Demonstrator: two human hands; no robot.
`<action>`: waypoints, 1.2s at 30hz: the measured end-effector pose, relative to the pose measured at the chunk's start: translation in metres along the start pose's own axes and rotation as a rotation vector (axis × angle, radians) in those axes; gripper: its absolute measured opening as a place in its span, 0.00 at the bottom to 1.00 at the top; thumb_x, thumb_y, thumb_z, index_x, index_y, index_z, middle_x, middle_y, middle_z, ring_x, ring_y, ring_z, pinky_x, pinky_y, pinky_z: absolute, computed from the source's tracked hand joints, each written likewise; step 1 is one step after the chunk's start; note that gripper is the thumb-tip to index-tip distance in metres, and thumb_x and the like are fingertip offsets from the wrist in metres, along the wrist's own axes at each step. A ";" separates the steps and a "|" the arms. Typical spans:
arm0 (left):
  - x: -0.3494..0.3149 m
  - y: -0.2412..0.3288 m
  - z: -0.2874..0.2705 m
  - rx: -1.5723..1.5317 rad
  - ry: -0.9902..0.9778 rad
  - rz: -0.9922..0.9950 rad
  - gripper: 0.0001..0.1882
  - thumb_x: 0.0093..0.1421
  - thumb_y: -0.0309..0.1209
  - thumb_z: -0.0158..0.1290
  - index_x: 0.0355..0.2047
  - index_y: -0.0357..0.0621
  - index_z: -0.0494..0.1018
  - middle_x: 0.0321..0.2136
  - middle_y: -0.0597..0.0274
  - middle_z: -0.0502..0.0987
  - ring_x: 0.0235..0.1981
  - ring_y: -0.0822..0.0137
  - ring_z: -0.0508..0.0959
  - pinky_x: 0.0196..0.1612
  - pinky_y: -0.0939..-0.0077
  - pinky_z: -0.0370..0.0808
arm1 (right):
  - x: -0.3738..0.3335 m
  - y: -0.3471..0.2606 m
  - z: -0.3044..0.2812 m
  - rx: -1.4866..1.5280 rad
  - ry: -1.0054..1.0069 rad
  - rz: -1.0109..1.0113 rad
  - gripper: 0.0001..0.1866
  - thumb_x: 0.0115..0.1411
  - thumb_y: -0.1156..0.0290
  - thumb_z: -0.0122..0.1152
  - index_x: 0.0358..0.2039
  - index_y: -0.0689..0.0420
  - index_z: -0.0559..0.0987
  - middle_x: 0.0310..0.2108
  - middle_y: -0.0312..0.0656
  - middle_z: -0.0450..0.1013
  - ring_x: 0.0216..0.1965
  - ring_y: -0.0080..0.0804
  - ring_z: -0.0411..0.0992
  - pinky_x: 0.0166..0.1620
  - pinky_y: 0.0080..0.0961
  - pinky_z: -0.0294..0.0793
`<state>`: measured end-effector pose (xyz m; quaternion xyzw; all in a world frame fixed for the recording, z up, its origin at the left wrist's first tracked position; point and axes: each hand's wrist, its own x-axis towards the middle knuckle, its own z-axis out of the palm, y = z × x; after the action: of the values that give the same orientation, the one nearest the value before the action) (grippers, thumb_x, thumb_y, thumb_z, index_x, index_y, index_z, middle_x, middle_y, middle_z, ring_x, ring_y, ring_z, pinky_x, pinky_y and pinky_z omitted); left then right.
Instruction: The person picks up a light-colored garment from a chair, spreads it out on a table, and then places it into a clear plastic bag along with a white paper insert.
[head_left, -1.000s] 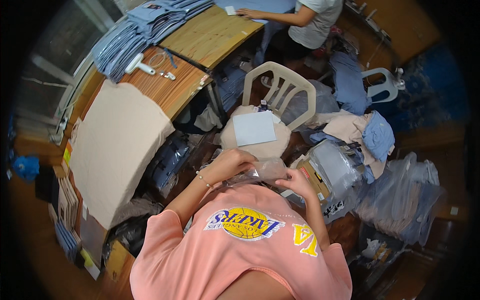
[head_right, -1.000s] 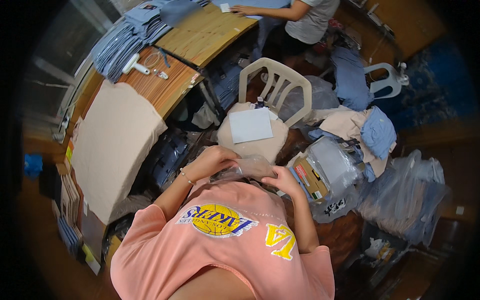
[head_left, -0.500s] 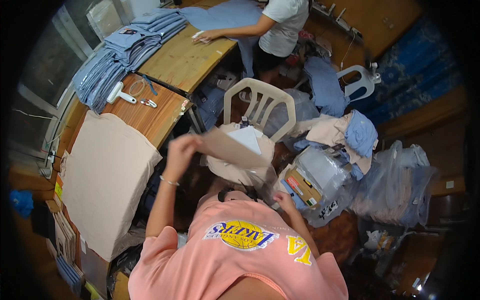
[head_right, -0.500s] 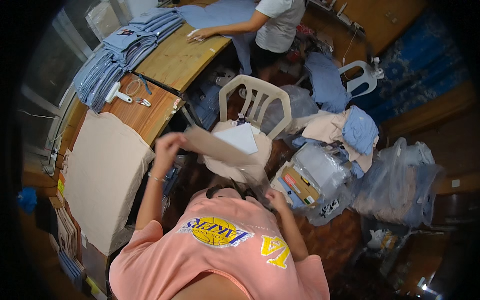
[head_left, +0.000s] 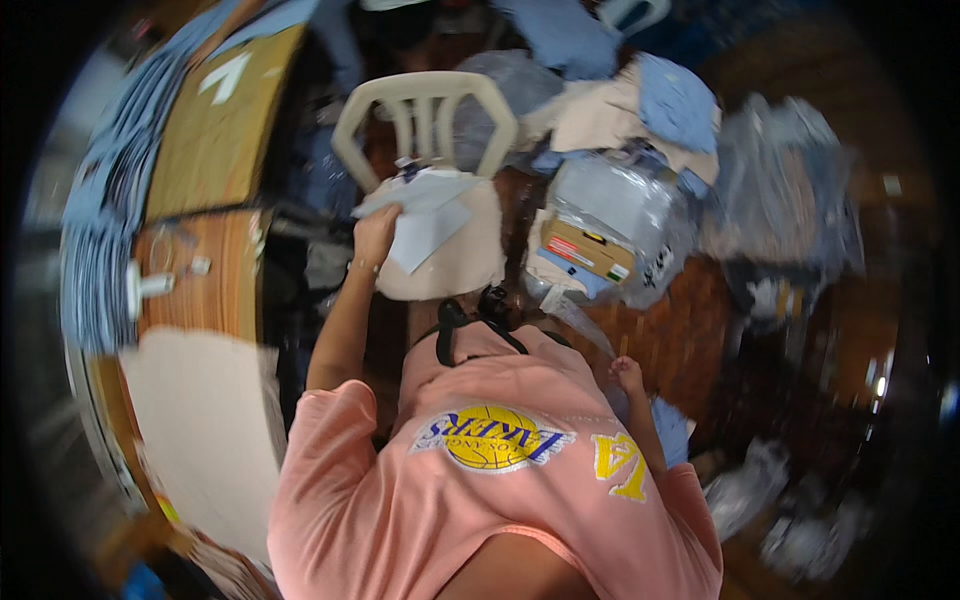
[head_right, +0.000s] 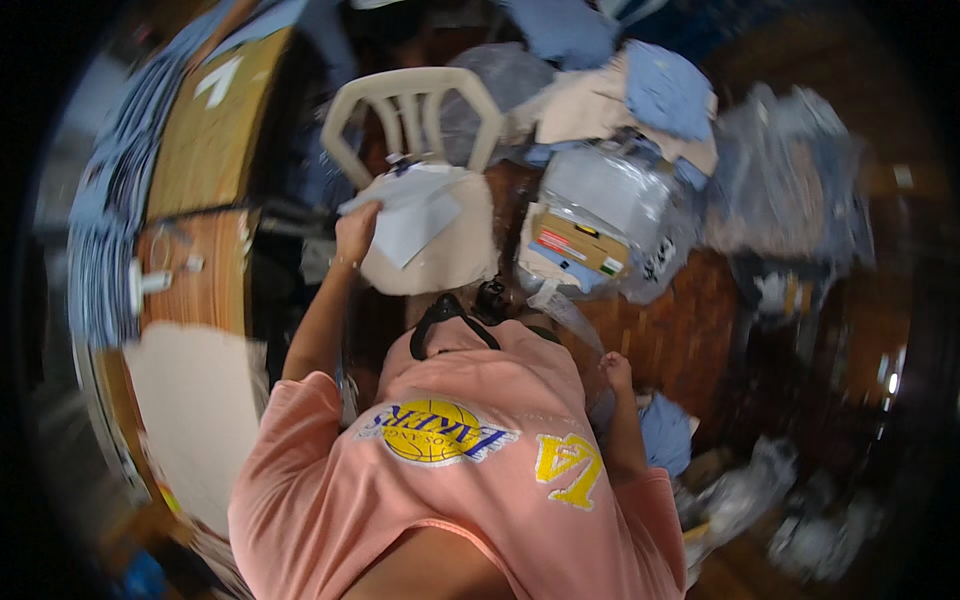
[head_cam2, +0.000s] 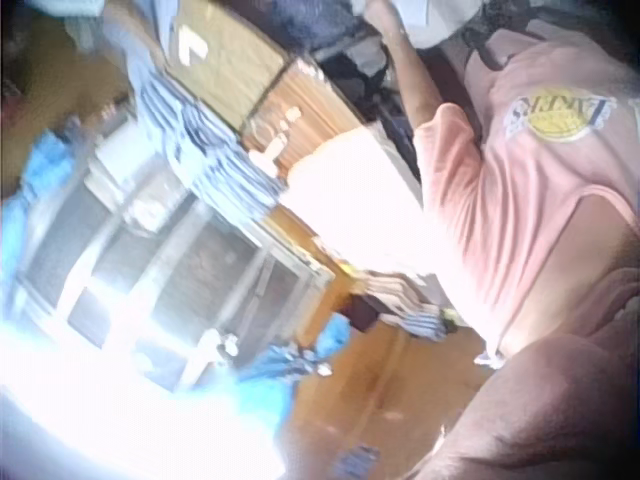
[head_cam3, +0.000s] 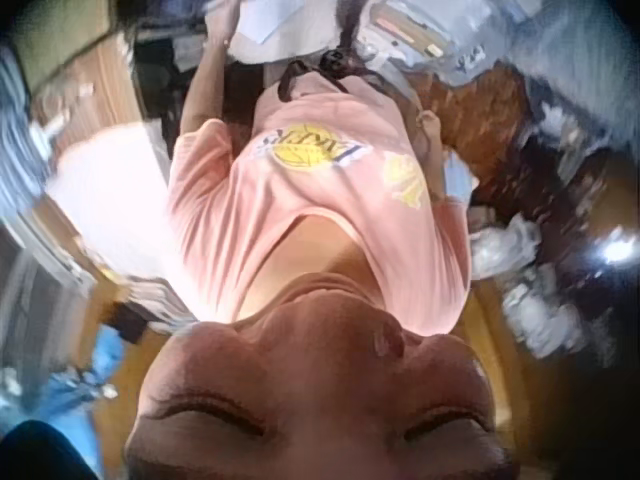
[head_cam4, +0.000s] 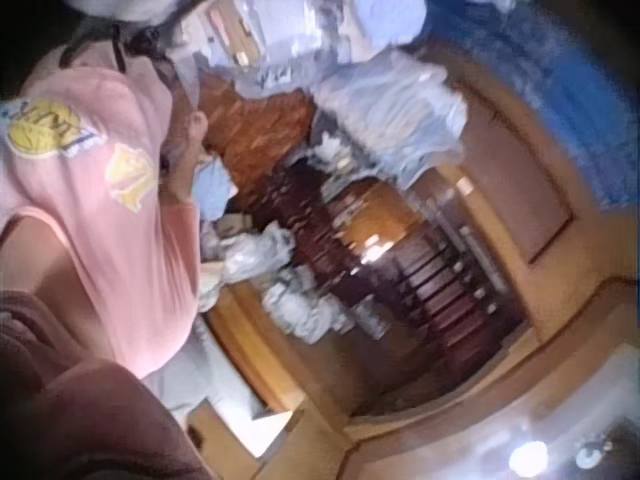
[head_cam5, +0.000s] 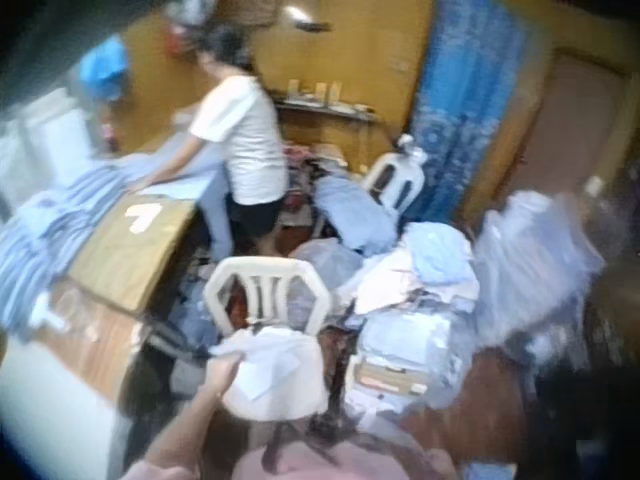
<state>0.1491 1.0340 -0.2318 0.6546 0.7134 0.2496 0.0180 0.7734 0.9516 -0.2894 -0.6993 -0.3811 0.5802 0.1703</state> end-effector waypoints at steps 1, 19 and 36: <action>-0.007 -0.004 0.019 0.027 -0.074 -0.008 0.07 0.52 0.24 0.42 0.28 0.47 0.70 0.28 0.58 0.75 0.28 0.58 0.75 0.29 0.67 0.72 | -0.010 0.015 -0.004 -0.077 0.018 -0.068 0.08 0.53 0.84 0.47 0.23 0.56 0.67 0.20 0.33 0.66 0.22 0.22 0.66 0.26 0.20 0.70; 0.028 0.290 0.040 -0.711 -0.658 0.563 0.43 0.43 0.40 0.61 0.57 0.42 0.52 0.56 0.49 0.56 0.58 0.53 0.56 0.58 0.58 0.53 | -0.049 -0.205 0.056 -0.687 0.288 -0.384 0.11 0.53 0.67 0.52 0.37 0.53 0.73 0.27 0.53 0.71 0.32 0.53 0.70 0.33 0.43 0.68; 0.233 0.399 0.072 -0.238 -0.122 0.244 0.09 0.52 0.29 0.49 0.35 0.47 0.73 0.35 0.61 0.76 0.39 0.59 0.75 0.42 0.66 0.69 | 0.129 -0.346 -0.098 -0.665 0.549 -1.024 0.13 0.44 0.78 0.57 0.32 0.50 0.78 0.29 0.33 0.69 0.37 0.34 0.65 0.42 0.32 0.62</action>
<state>0.5098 1.2848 -0.0730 0.7433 0.5917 0.2926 0.1081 0.7540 1.2910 -0.1159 -0.5679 -0.7662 0.0787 0.2904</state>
